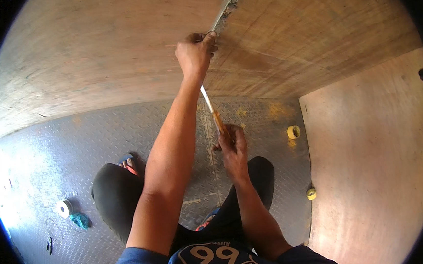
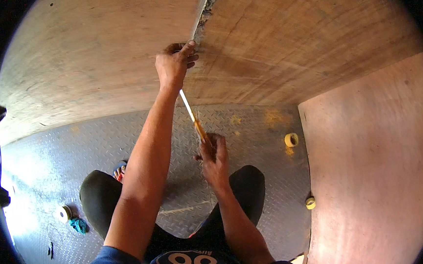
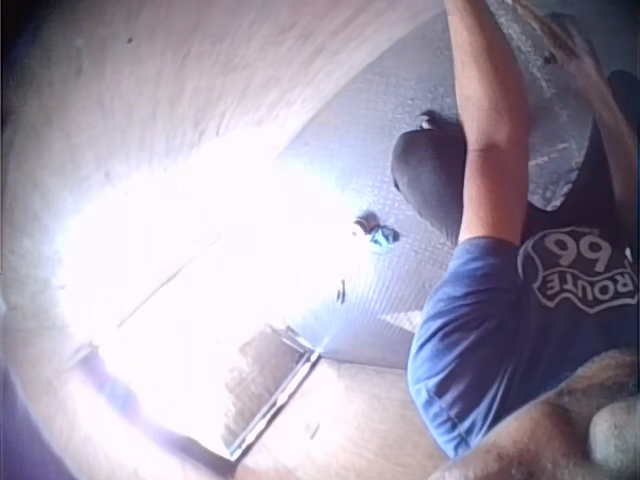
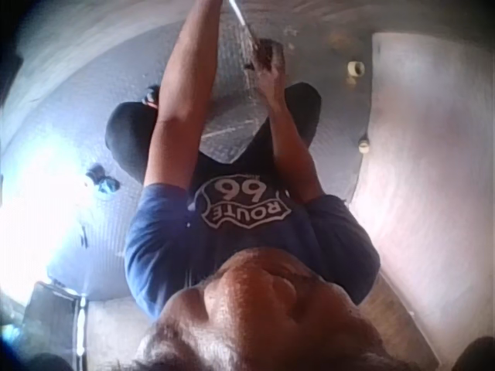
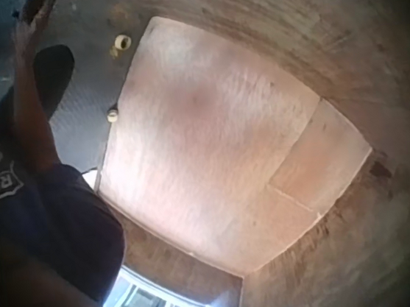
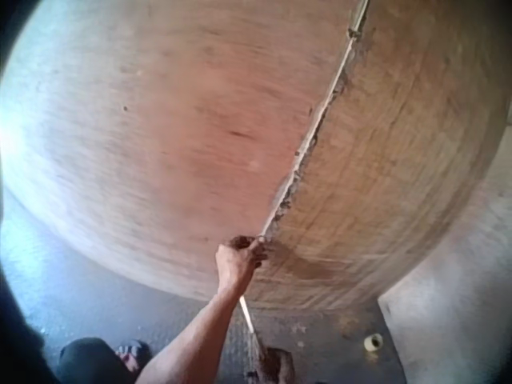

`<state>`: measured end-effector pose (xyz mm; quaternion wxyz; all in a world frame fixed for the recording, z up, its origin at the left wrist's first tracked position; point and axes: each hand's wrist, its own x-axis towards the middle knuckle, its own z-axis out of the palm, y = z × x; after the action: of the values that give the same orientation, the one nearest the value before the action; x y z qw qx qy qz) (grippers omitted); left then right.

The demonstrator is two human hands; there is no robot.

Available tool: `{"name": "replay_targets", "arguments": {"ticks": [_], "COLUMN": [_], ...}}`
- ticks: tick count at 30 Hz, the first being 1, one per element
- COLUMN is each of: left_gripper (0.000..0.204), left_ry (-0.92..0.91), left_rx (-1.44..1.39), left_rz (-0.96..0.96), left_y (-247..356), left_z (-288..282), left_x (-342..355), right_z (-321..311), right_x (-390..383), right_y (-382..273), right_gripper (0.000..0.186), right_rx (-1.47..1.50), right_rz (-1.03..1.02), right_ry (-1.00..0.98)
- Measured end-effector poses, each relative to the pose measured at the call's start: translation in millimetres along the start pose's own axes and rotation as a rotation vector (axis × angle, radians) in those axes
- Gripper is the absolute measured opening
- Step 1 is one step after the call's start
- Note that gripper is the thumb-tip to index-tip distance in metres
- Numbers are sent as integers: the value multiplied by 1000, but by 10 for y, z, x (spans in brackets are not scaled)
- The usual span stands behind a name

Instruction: The person uses a screwdriver to remove screws from a wooden ceiling panel. After unscrewing several fasteners, the person pulls the panel away from the ceiling, exposing the metal framework underneath.

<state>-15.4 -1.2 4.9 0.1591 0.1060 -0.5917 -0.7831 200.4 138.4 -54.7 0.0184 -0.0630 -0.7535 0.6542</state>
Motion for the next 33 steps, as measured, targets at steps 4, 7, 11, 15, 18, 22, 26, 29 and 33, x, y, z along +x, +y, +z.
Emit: {"name": "replay_targets", "arguments": {"ticks": [4, 7, 11, 15, 18, 22, 26, 29, 33], "left_gripper": [35, 38, 34, 35, 36, 35, 35, 35, 40], "left_ry": [206, 166, 216, 155, 66, 35, 64, -27, -42], "left_rx": [543, 599, 615, 617, 387, 385, 387, 564, 705], "left_rz": [341, 359, 337, 373, 187, 24, 75, 130, 24], "left_y": [-35, -77, -105, -70, -1, 118, 122, 149, 240], "left_z": [70, 133, 240, 167, 135, 182, 108, 56, 60], "left_x": [35, 70, 149, 107, 48, 106, 140, 158, 298], "right_z": [-365, -546, -599, -524, -500, -490, -303, 21, 385], "right_x": [-246, -394, -655, -741, -669, -611, -498, -223, 277], "right_y": [432, 648, 772, 828, 865, 895, 923, 919, 830], "right_gripper": [17, 18, 18, 18, 19, 17, 18, 18, 20], "right_rx": [-40, -92, -101, -71, -237, -206, 457, 848, 590], "right_rz": [157, 238, 232, 244, 238, 290, 576, 564, 609], "right_ry": [-20, -54, -86, -113, -175, -156, -38, -60, -135]}}
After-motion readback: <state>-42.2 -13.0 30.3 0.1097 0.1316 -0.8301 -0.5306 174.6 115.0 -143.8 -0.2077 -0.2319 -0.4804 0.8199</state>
